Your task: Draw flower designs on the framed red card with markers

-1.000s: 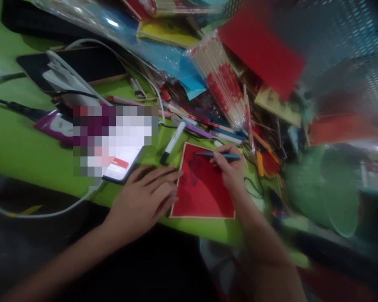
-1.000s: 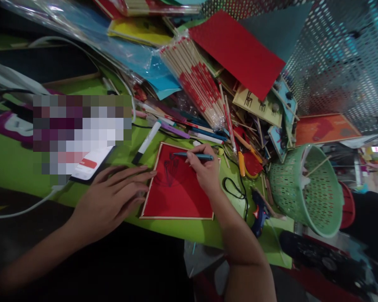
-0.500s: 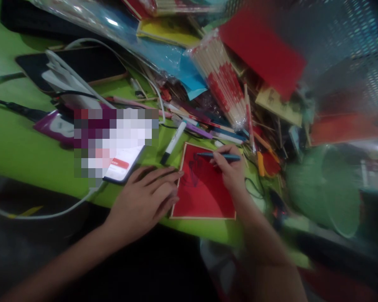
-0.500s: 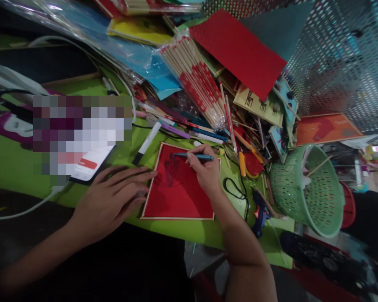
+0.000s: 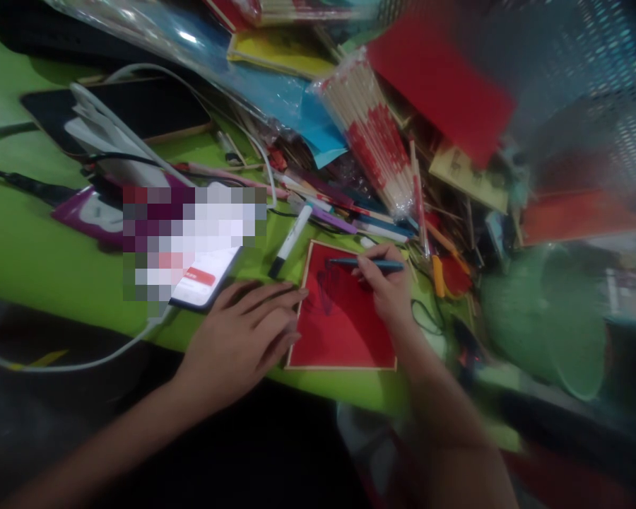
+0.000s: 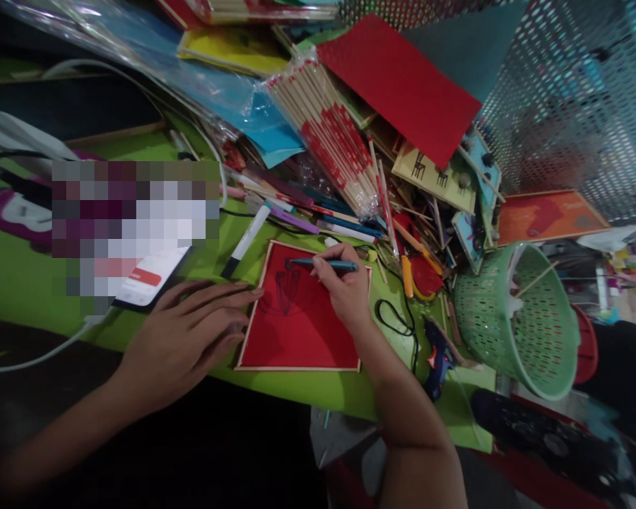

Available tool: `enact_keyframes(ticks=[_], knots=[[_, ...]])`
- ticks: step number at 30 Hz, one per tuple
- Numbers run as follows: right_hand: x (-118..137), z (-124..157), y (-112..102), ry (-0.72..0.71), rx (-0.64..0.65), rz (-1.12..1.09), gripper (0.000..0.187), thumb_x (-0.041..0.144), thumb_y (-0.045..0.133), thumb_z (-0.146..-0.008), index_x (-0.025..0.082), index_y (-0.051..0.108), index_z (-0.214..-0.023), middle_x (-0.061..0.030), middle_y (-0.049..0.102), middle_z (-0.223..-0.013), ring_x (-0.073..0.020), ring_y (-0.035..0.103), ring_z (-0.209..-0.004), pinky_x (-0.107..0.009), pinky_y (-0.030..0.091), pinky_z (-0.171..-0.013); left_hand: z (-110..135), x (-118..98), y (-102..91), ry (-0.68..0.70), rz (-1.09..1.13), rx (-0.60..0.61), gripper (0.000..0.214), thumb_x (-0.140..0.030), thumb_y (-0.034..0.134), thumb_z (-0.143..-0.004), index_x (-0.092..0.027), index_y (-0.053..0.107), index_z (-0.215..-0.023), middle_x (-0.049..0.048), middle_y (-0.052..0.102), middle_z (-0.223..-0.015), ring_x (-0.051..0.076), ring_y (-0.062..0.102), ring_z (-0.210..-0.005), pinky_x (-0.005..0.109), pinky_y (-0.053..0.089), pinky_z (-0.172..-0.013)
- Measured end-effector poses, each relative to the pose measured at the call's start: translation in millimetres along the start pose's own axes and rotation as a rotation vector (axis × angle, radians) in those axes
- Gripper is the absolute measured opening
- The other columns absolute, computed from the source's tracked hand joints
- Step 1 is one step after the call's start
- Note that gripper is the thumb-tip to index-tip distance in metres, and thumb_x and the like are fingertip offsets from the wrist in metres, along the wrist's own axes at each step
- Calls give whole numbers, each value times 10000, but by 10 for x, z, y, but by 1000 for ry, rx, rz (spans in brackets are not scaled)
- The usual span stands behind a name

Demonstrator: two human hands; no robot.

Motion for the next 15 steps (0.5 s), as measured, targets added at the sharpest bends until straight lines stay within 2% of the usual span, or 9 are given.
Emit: enact_keyframes(ticks=[6,15], knots=[[-9,-1,4,10,3,-5,268,470,799,-857,251,645,-838,49,665,-659,-126,607,-594,-250,489,-564,-3,3,-7,-6,12,0,144,-254,505,-1052,-256,649,-1049,19,730,-1417,256,668,-1323,493,415,-1143],[-9,-1,6,11,4,-6,236,449,791,-869,256,658,-846,47,680,-671,-125,604,-598,-252,487,-568,-11,-6,-8,12,-8,-4,130,-258,483,-1069,-246,612,-1052,29,724,-1426,247,665,-1326,485,396,-1125]])
Point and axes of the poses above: each hand's wrist, its own z-axis away from the middle knuckle, its own y-axis out of the palm, x = y × z, the point moved 4 cm from there along -z, towards the middle knuckle
